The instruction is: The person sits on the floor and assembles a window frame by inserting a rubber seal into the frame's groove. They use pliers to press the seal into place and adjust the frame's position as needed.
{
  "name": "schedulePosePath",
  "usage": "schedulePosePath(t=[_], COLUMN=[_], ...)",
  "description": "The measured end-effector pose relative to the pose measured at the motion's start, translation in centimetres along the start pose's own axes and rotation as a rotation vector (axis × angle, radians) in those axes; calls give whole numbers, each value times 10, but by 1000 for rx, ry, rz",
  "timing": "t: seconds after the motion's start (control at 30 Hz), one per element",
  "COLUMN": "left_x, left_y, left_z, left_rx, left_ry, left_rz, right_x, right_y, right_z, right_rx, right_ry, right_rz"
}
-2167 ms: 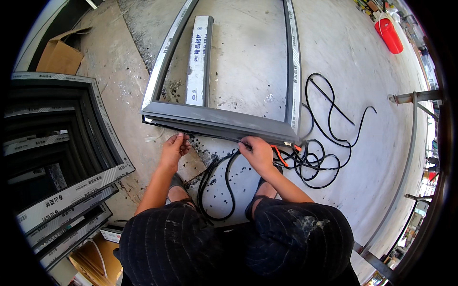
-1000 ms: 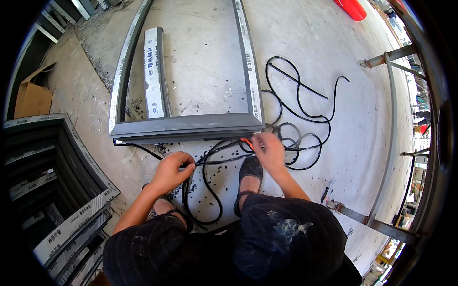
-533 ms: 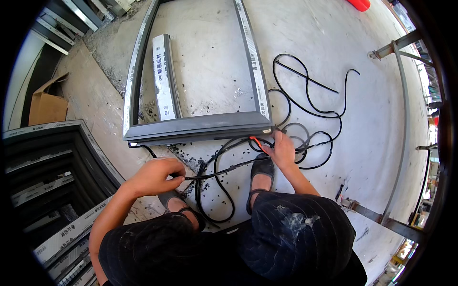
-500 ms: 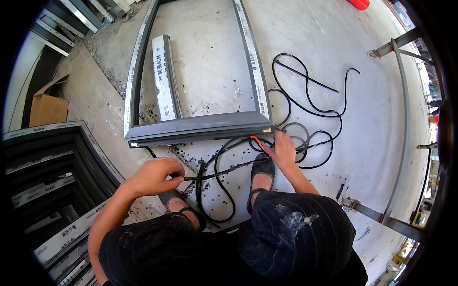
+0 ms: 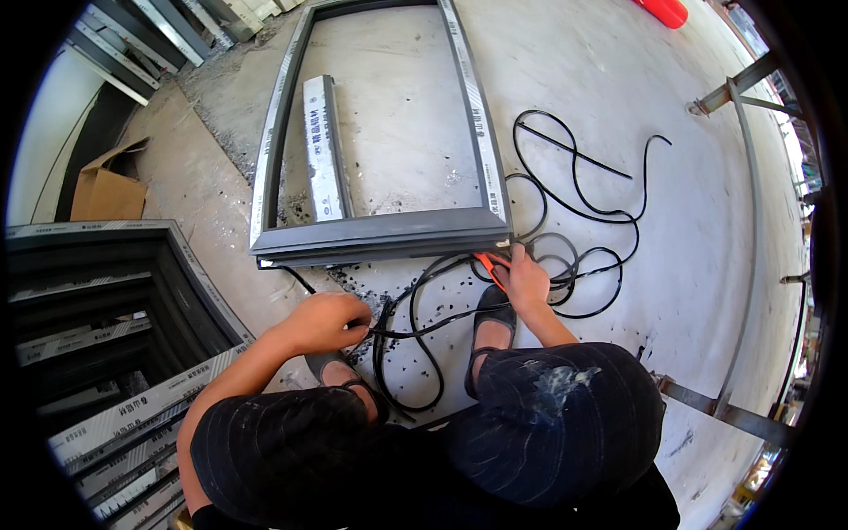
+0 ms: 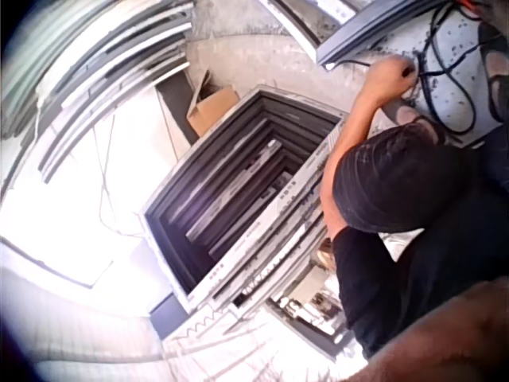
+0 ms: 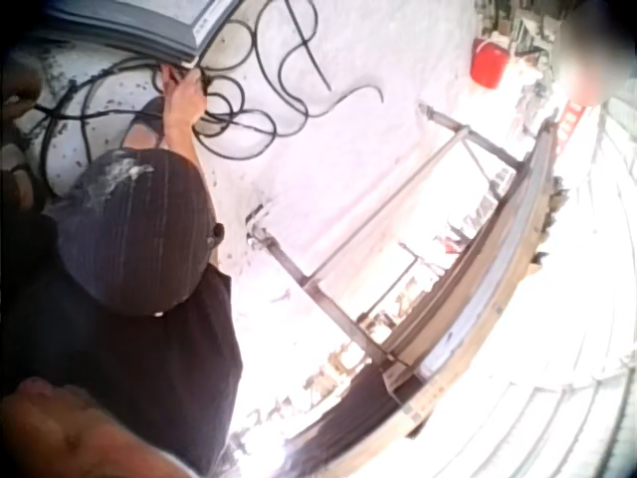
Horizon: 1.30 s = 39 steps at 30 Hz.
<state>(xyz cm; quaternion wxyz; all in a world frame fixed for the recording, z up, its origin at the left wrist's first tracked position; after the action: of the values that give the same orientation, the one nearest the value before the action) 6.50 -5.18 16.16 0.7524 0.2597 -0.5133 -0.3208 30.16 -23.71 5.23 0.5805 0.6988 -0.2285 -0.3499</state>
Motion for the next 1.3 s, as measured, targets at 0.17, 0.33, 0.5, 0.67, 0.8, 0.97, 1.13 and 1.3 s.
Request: schedulePosePath(t=[0.17, 0.33, 0.5, 0.67, 0.8, 0.97, 1.13, 1.3], left_x=[-1, -2, -1, -5, -11, -8, -25, -38], left_y=[6, 5, 1, -2, -4, 7, 22, 42], left_z=[5, 17, 6, 6, 11, 7, 9, 5], left_rx=[31, 27, 6, 2, 9, 68, 251, 486], left_ry=[12, 63, 13, 26, 63, 63, 198, 291], left_rz=[23, 10, 5, -14, 12, 19, 1, 145], right_x=[-7, -43, -34, -68, -94, -80, -66, -76], right_y=[20, 71, 29, -7, -26, -49, -20, 46], right_z=[16, 31, 38, 51, 61, 57, 43, 6], right_rx=[-42, -160, -247, -266, -459, -568, -754, -801], right_ry=[347, 653, 491, 490, 432, 370, 368, -243], right_rz=[11, -118, -177, -160, -25, 61, -197, -1139])
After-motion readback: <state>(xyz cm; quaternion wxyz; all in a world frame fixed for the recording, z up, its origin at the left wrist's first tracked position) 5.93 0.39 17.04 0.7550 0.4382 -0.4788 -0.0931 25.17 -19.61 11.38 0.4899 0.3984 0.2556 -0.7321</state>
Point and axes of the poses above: each hand's wrist, its own z-axis away from the middle knuckle, its own y-axis out of the back of the hand, x = y × z, the point moved 10 cm from there along -z, towards the middle knuckle, and after that the axes turned 9 degrees about x, right-handed, at the moved point
